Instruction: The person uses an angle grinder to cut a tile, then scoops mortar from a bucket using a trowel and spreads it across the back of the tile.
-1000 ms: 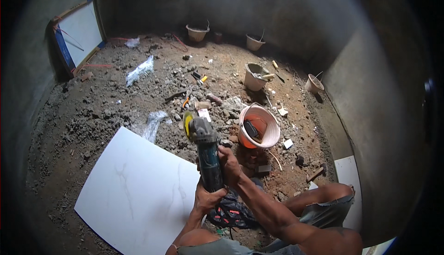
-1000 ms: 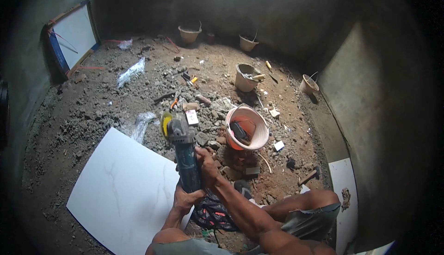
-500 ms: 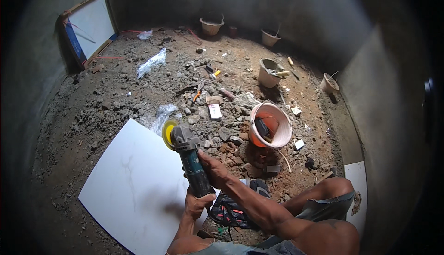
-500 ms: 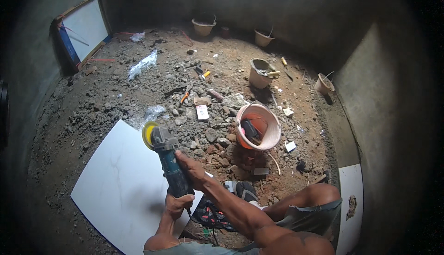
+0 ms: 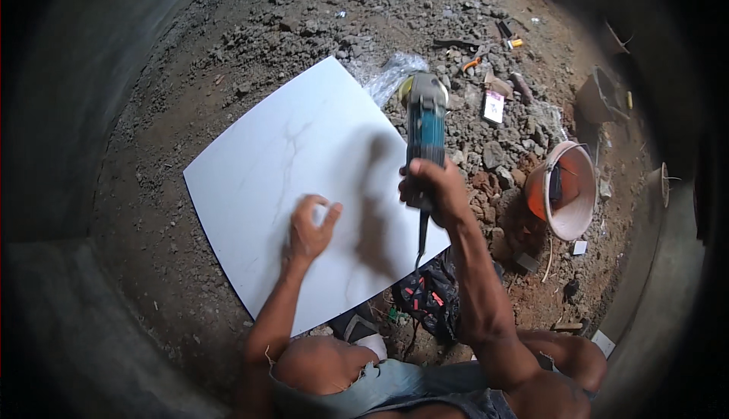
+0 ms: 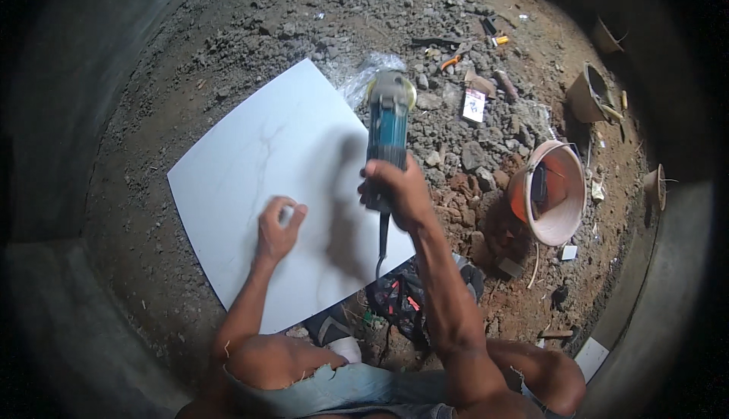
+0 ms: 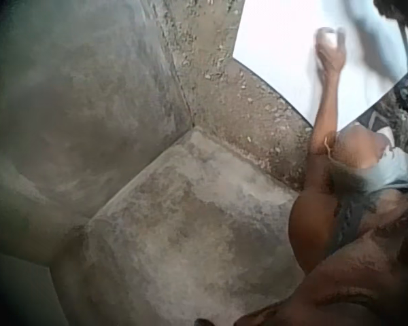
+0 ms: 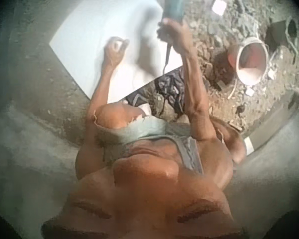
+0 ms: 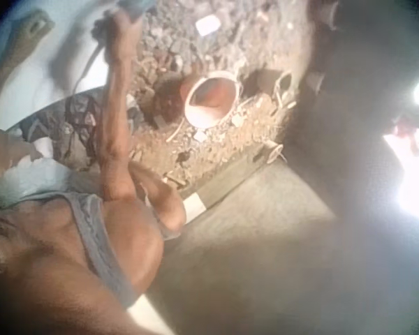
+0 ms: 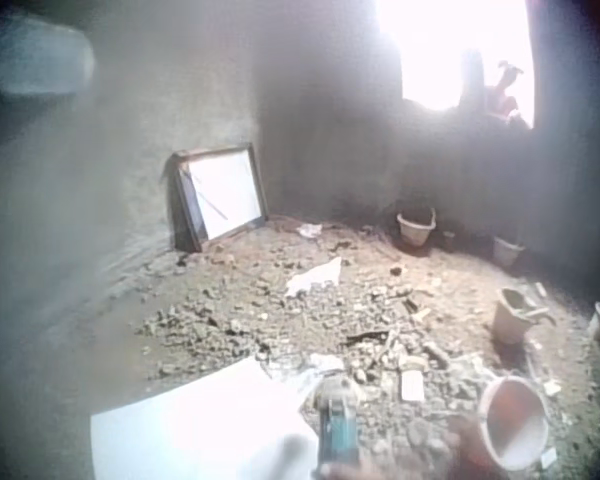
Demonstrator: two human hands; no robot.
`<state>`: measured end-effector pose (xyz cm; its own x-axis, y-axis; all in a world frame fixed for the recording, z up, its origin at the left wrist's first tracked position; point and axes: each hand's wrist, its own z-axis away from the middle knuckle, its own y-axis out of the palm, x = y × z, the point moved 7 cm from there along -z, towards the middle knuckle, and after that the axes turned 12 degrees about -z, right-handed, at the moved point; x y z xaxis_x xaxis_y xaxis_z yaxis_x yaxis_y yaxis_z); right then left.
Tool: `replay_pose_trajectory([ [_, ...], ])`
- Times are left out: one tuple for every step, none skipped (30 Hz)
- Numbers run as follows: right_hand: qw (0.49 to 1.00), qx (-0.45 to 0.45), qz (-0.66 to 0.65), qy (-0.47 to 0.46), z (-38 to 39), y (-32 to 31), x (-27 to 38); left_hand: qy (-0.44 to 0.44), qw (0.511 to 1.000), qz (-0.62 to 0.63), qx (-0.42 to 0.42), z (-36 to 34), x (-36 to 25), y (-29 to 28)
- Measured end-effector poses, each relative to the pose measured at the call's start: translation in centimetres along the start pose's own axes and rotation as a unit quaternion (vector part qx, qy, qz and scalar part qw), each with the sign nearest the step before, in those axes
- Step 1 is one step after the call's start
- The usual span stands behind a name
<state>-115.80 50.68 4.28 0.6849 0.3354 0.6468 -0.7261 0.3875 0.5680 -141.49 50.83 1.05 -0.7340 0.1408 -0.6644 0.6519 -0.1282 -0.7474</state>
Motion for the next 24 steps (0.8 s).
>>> replay_pose_trajectory([
  [0.999,0.020,0.033,-0.009,-1.3,0.3,0.6,0.072,0.990,-0.103,-0.063,-0.4,0.7,-1.2],
  [0.996,0.012,0.078,-0.034,-2.9,0.3,1.3,0.072,0.984,-0.153,-0.055,-1.2,2.5,-1.3],
  [0.984,-0.012,0.160,-0.077,-4.6,0.4,1.5,0.051,0.971,-0.219,-0.074,-1.7,4.2,-1.6],
  [0.973,0.036,0.204,-0.099,-6.1,1.1,1.8,0.026,0.955,-0.287,-0.065,-2.5,5.8,-1.3],
  [0.975,0.037,0.199,-0.097,-7.4,1.2,1.5,0.033,0.954,-0.287,-0.081,-2.7,6.7,-1.2],
  [0.974,0.024,0.201,-0.098,-8.7,1.1,1.2,-0.017,0.943,-0.328,-0.062,-3.1,8.2,-0.9],
  [0.969,0.024,0.235,-0.077,-10.3,1.5,1.0,-0.073,0.927,-0.367,-0.025,-3.4,9.7,-0.3],
  [0.939,0.012,0.334,-0.086,-11.8,2.0,1.2,-0.060,0.926,-0.371,-0.043,-3.6,9.9,-0.2],
  [0.903,0.010,0.409,-0.126,-13.0,3.1,1.3,-0.057,0.919,-0.387,-0.039,-3.7,10.1,0.2],
  [0.858,-0.019,0.492,-0.143,-14.2,3.8,1.3,-0.066,0.913,-0.402,-0.004,-3.7,10.5,0.8],
  [0.864,0.001,0.478,-0.160,-15.2,4.7,1.3,-0.054,0.911,-0.407,-0.029,-3.7,10.2,0.7],
  [0.852,0.006,0.506,-0.134,-16.4,5.4,0.7,-0.055,0.912,-0.406,-0.023,-3.6,10.2,0.8],
  [0.836,0.003,0.538,-0.109,-17.4,5.9,0.0,-0.056,0.909,-0.413,-0.009,-3.6,10.3,1.0],
  [0.842,0.014,0.527,-0.113,-17.9,6.4,-0.4,-0.053,0.908,-0.414,-0.020,-3.6,10.2,0.8],
  [0.820,0.024,0.560,-0.115,-18.5,6.8,-0.8,-0.053,0.909,-0.414,-0.015,-3.7,10.2,0.9],
  [0.794,0.021,0.597,-0.115,-18.9,6.7,-1.2,-0.055,0.910,-0.411,0.008,-3.8,10.3,1.2],
  [0.790,0.026,0.602,-0.110,-19.2,6.7,-1.7,-0.054,0.909,-0.414,0.014,-3.9,10.3,1.3],
  [0.797,0.033,0.592,-0.114,-19.4,6.5,-1.9,-0.050,0.908,-0.416,0.000,-4.0,10.1,1.2],
  [0.796,0.051,0.591,-0.122,-19.6,6.6,-2.1,-0.049,0.909,-0.413,0.000,-4.1,10.0,1.3],
  [0.790,0.059,0.599,-0.118,-19.9,6.5,-2.3,-0.061,0.907,-0.416,0.029,-4.1,10.3,1.6],
  [0.790,0.060,0.597,-0.123,-20.2,6.4,-2.2,-0.048,0.908,-0.417,0.005,-4.2,9.8,1.4],
  [0.799,0.070,0.582,-0.135,-20.5,6.6,-1.9,-0.047,0.909,-0.414,0.006,-4.2,9.7,1.5],
  [0.797,0.073,0.582,-0.142,-20.9,6.7,-1.6,-0.059,0.907,-0.415,0.028,-4.3,9.9,1.7],
  [0.791,0.064,0.590,-0.148,-21.4,6.7,-1.3,-0.048,0.910,-0.412,0.009,-4.3,9.6,1.5],
])
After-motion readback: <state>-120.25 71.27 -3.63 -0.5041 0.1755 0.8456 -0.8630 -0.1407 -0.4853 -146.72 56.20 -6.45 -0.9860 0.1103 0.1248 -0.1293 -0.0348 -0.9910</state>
